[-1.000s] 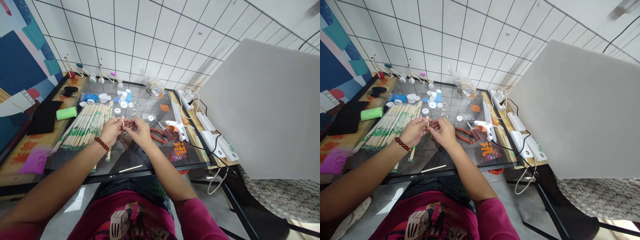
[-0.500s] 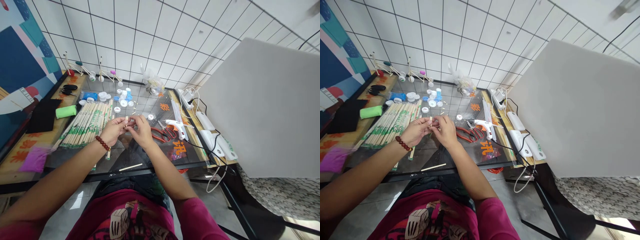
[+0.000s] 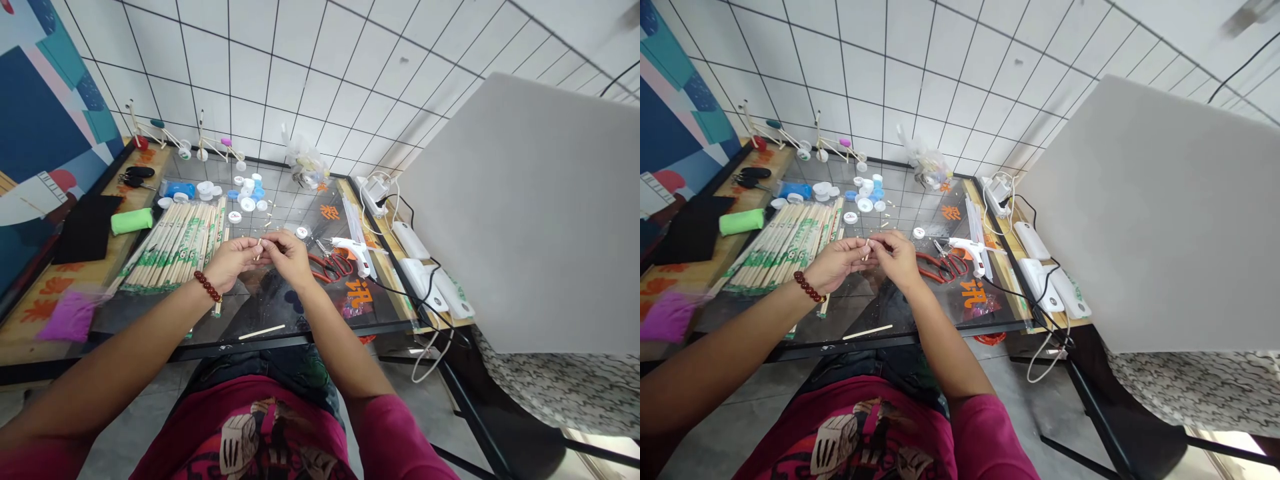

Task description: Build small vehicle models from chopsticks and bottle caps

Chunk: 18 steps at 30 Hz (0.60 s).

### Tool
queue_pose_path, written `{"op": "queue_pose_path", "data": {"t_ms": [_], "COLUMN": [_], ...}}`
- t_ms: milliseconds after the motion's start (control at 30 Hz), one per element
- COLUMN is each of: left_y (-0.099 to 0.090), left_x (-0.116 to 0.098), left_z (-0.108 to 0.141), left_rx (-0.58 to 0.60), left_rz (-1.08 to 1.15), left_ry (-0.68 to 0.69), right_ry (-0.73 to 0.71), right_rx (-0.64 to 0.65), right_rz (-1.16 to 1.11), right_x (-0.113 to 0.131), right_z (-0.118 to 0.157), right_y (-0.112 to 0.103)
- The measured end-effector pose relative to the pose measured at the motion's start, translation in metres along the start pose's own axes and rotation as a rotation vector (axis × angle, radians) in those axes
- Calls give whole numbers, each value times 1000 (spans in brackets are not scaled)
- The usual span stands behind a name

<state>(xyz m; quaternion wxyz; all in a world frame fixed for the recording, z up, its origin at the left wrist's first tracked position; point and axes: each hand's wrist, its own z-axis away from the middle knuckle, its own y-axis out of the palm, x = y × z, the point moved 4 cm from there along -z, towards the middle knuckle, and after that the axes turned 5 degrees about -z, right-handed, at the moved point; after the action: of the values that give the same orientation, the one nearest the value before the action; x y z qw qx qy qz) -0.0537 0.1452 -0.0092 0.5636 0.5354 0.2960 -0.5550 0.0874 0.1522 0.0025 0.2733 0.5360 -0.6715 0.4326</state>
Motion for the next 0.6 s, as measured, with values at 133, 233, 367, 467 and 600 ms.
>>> {"op": "queue_pose_path", "data": {"t_ms": [133,233,367,467,600], "left_y": [-1,-1,-1,-4,-10], "left_x": [1,1,2,2,-5], "left_z": [0,0,-1,-3,-3], "left_rx": [-11,-16,-3,-39,-192], "left_rz": [-2,-2,-37,-140,-440], "left_ry": [-13,-18,-12,63,305], "right_ry": [28,58,88,130,193], "right_rx": [3,15,6,-23,-80], "right_rz": [10,31,19,-13,-56], "right_x": [1,0,-2,-5,-9], "right_z": [0,0,-1,0,2], "right_y": [0,1,2,1,-4]}}
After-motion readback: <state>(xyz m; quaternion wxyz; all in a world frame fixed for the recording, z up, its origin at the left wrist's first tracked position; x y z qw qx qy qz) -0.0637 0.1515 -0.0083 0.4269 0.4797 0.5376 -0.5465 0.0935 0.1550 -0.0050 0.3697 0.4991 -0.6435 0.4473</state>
